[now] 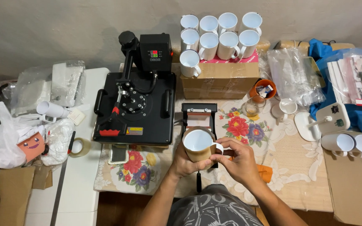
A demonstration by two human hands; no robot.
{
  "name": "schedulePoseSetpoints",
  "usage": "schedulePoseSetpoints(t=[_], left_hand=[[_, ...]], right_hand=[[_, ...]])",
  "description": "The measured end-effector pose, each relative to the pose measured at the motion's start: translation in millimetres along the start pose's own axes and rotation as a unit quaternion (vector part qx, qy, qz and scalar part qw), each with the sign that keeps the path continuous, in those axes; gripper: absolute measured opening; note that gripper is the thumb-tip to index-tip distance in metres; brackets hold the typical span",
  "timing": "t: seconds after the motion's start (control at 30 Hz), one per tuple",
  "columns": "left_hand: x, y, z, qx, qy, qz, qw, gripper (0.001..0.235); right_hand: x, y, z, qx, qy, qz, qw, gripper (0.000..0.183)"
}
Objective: The person prepares a ceramic mug by wrapping it with a sublimation design, securing it with tape, and then placing it into a mug heat press to transfer the image.
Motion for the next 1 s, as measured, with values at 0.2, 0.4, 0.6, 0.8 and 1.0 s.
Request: schedulePoseSetpoints(t=[0.2, 0.4, 0.6, 0.8, 1.0], left_hand=[[7.9, -10.0, 3.8, 0.048, 0.045, 0.026, 0.998, 0.09], [9.9, -21.5, 24.1, 0.047, 0.099, 0.018, 0.994, 0.08], [21.4, -30.5, 37.0, 0.1, 0.183, 0.04, 0.977, 0.073], [17.7, -45.5, 12.9, 0.02, 0.153, 0.04, 0.987, 0.081], [-4.6, -37.0, 18.1, -0.008, 0.192, 0.002, 0.981, 0.085]], right_hand=[[-0.3, -3.3, 11.0, 0.009, 0.033, 0.001, 0.999, 0.029], [-9.2, -4.6, 24.4, -0.019, 0.005, -0.074, 0.997, 0.026], [-16.8, -8.8, 40.7, -0.008, 0.018, -0.107, 0.994, 0.03], [-18.2, -12.6, 46.4, 0.002, 0.01, -0.115, 0.993, 0.022], [-2.9, -21.3, 56.9, 0.02, -0.038, -0.08, 0.996, 0.026]])
Point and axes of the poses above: each hand's wrist, its own y-axis towards the middle knuckle, its own x-axis out of the palm, z = x × y, the point moved 1 cm from there along y, towards the middle knuckle, and after that the axes turned 12 degrees about z, right-handed, at the moved point
